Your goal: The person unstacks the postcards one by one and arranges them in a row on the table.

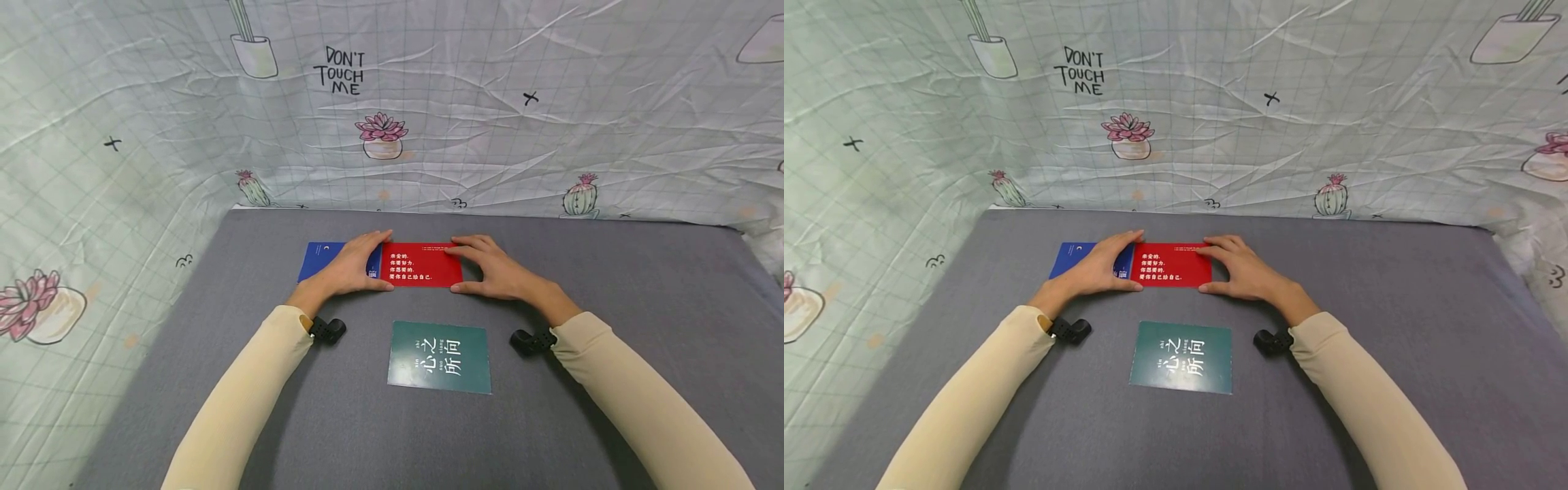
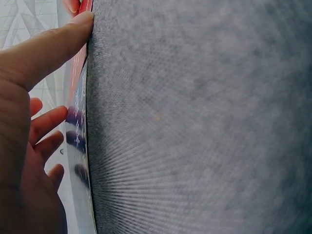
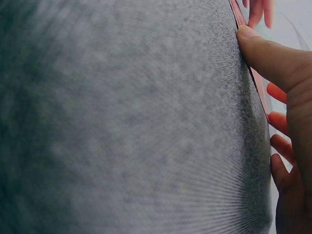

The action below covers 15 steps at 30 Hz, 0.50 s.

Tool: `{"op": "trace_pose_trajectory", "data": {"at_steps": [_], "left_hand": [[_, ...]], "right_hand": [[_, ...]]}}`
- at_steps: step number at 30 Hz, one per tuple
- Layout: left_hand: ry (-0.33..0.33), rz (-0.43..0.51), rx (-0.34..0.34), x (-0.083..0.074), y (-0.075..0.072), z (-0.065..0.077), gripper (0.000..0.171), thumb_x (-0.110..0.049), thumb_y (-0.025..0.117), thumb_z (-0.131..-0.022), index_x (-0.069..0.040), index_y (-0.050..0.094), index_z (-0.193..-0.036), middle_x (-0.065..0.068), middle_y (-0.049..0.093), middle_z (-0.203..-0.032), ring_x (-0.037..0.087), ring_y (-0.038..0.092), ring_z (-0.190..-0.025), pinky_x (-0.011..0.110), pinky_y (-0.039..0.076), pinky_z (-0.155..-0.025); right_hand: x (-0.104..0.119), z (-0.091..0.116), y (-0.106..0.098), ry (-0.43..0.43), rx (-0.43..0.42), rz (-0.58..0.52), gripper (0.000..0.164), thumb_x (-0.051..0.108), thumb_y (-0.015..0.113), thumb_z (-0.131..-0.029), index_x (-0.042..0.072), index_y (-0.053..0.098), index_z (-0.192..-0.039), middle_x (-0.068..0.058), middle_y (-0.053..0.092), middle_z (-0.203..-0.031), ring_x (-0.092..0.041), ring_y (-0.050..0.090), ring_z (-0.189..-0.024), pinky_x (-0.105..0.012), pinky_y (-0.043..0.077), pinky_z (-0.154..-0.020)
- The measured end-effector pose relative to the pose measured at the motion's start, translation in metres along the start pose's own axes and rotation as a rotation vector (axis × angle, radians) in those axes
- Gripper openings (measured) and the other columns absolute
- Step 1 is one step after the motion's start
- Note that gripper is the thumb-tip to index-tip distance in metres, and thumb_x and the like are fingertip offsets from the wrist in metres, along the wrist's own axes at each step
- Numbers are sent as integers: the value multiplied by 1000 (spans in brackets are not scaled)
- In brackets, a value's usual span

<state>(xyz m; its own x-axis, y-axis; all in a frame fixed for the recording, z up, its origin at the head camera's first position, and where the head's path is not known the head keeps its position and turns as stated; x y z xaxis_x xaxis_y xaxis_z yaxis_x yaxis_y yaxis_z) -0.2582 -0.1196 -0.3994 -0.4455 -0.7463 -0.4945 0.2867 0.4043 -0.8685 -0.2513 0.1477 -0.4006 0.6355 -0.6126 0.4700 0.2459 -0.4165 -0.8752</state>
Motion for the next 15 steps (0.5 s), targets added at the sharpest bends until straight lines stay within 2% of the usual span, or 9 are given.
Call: {"op": "trace_pose_trajectory", "data": {"at_steps": [8,15], "left_hand": [[-16,4,6,1,-1,0,99,-40,78,-76,-12,21,-153,6,31,-152,25,16,-143,46,11,-114],[6,11,1,0,-3,0,99,-40,78,-76,-12,22,-152,7,31,-153,25,16,-143,46,11,-114]], "right_hand": [[0,-2,0,2,1,-9,74,40,75,-80,10,47,-141,-14,35,-147,-31,26,-133,-54,32,-103],[1,0,-4,25,10,-24,74,41,74,-81,9,45,-142,-15,33,-148,-33,25,-134,-56,31,-103]]}}
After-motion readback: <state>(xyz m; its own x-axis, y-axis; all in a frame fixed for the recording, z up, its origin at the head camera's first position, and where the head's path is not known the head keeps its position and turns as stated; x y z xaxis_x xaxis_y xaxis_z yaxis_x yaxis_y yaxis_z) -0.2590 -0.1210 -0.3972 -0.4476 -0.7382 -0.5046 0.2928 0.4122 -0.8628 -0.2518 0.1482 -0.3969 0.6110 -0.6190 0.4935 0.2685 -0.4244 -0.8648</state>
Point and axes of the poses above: each hand's wrist, its own z-axis away from the middle knuckle, its own y-axis out of the palm, x = y × z, the point moved 4 cm from there along -z, towards the middle knuckle
